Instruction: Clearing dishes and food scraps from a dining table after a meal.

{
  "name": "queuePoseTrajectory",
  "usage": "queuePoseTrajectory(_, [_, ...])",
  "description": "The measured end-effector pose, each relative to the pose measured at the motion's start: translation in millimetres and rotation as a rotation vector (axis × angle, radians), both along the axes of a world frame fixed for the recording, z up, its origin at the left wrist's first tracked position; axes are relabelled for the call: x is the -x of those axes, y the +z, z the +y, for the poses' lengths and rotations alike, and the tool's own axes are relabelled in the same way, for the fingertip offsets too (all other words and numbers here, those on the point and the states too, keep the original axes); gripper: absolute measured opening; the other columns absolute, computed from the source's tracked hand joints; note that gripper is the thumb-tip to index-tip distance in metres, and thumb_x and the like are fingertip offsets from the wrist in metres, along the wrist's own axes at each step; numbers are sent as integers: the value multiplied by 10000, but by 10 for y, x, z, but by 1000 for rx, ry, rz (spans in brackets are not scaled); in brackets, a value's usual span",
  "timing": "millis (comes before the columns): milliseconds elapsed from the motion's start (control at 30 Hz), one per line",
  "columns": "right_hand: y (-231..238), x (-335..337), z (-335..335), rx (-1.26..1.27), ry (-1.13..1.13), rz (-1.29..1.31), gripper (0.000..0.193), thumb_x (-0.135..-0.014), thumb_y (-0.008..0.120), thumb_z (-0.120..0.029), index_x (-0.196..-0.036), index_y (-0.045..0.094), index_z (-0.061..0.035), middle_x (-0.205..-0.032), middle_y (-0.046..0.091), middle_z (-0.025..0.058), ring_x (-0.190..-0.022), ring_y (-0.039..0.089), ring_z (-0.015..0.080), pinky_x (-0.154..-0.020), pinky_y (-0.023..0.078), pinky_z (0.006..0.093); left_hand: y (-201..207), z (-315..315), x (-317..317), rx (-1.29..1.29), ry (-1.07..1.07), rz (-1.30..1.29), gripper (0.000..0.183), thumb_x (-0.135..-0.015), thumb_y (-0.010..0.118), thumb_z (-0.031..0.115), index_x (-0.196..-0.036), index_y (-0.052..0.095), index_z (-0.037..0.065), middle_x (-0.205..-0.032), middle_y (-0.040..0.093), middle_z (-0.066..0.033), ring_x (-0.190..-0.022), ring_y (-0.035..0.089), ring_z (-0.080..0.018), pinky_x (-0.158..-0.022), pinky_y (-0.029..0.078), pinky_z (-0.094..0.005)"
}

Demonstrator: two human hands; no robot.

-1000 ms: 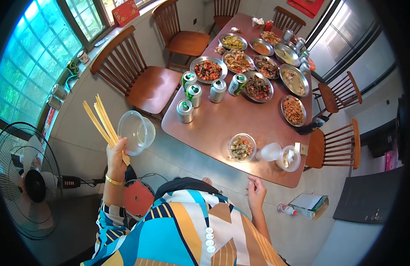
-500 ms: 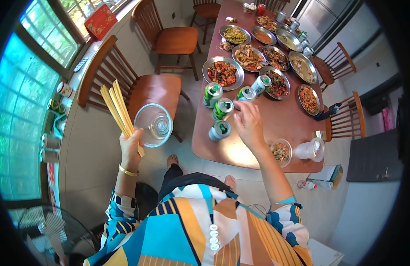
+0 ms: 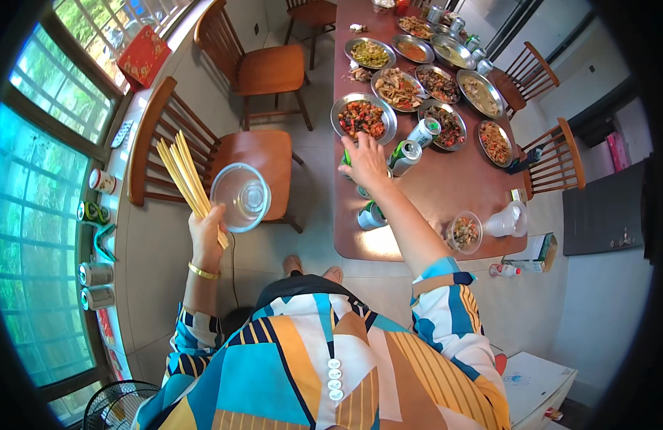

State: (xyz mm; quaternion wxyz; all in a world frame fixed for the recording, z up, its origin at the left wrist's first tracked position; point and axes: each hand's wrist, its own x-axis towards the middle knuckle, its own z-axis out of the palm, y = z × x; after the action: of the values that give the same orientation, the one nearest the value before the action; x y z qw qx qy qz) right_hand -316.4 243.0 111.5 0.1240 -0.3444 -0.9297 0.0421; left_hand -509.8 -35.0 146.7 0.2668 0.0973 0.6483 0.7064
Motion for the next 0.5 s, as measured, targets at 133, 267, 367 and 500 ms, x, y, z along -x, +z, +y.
queuePoseTrajectory(133, [-78,-72,85,15,8,-61,516,-636,713,-209,-1092,480,-150,-1102,443,157,-996,471,348,-788,421,437,38,-34,-18,-7,-22,0,113,-747,607,14,-759,507,65,-571,461,20,-416,411,-59,-389,327,-183])
queuePoseTrajectory(267, [-42,-200,111,19,-23,-119,438,-611,714,-169,-996,511,-128,-1021,465,136,-958,476,319,-800,387,423,-20,50,103,15,-47,-4,110,-746,609,14,-746,508,59,-570,464,16,-409,417,-65,-377,334,-191])
queuePoseTrajectory(367, [13,-323,152,59,-31,-92,455,-596,726,-174,-1001,522,-132,-1014,473,123,-1011,444,283,-843,333,405,-130,307,251,54,-98,-6,117,-732,617,21,-730,507,61,-569,467,14,-401,417,-70,-367,335,-195])
queuePoseTrajectory(500, [-22,-451,158,14,-108,-21,439,-624,723,-189,-997,521,-74,-1067,471,149,-1088,393,301,-888,310,447,-233,898,539,145,-215,-4,123,-720,617,38,-704,499,69,-546,457,14,-381,416,-77,-345,340,-210])
